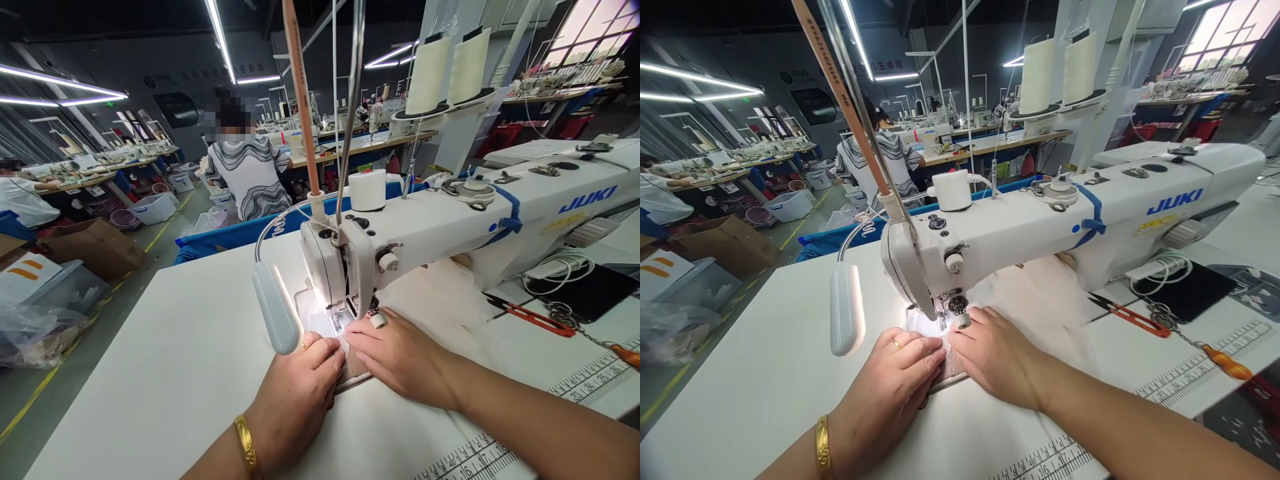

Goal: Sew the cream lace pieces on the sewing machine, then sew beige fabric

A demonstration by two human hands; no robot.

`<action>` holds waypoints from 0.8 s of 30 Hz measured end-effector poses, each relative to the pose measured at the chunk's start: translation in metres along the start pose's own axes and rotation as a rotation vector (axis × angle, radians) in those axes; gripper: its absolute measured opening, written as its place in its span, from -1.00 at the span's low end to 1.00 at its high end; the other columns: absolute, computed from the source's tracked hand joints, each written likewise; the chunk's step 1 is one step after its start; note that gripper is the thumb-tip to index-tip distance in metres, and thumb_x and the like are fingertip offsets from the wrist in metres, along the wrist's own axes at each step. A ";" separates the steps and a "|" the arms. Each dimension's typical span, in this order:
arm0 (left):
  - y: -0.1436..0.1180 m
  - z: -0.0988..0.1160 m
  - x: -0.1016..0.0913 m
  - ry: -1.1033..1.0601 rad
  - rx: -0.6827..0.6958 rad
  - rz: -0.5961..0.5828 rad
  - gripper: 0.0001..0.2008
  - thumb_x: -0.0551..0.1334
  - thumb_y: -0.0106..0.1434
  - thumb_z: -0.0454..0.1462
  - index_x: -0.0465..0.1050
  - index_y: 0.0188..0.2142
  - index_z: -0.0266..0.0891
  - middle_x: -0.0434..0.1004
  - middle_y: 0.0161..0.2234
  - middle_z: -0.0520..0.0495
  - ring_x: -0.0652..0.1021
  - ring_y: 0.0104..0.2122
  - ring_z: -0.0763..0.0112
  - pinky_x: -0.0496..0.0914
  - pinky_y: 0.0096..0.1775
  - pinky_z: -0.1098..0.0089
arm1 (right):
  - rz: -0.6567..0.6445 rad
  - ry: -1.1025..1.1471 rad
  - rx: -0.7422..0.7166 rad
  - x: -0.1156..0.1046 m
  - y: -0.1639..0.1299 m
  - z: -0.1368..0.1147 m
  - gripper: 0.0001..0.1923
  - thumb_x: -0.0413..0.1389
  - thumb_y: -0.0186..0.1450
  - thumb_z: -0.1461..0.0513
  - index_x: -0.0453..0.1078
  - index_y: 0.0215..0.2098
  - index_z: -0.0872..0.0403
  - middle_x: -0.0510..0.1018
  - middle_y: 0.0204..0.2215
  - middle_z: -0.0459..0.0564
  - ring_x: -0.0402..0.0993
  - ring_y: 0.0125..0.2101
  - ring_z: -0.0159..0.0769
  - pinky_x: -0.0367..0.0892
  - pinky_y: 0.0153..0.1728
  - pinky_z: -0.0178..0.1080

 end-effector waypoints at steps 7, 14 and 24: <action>0.000 0.000 0.002 -0.007 0.019 0.003 -0.72 0.09 0.34 -0.56 0.50 -0.18 -0.27 0.64 -0.22 -0.12 0.53 -0.29 0.25 0.43 -0.26 0.25 | 0.013 -0.009 -0.003 -0.001 -0.001 0.000 -0.81 -0.02 0.40 0.41 0.39 -0.23 0.08 0.56 -0.21 -0.03 0.28 -0.29 -0.19 0.16 -0.22 -0.11; -0.001 -0.011 0.007 -0.019 -0.027 0.011 -0.70 0.06 0.46 -0.49 0.53 -0.05 -0.25 0.67 -0.14 -0.14 0.58 -0.19 0.22 0.47 -0.26 0.27 | 0.045 -0.032 0.041 -0.002 0.007 0.000 -0.81 0.01 0.41 0.39 0.46 -0.19 0.09 0.58 -0.20 0.03 0.32 -0.24 -0.15 0.22 -0.20 -0.13; 0.007 -0.023 0.011 0.033 -0.078 0.077 -0.73 0.11 0.50 -0.43 0.58 -0.03 -0.24 0.70 -0.08 -0.10 0.58 -0.19 0.22 0.53 -0.10 0.21 | 0.028 -0.087 0.159 -0.004 0.011 0.001 -0.74 0.10 0.48 0.27 0.51 0.09 0.13 0.62 -0.18 0.12 0.41 -0.04 0.00 0.34 -0.03 -0.07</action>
Point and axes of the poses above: each hand's wrist, its own y-axis towards the middle knuckle, its own x-axis out of the palm, z = x × y, the point moved 2 cm from there along y, towards the middle knuckle
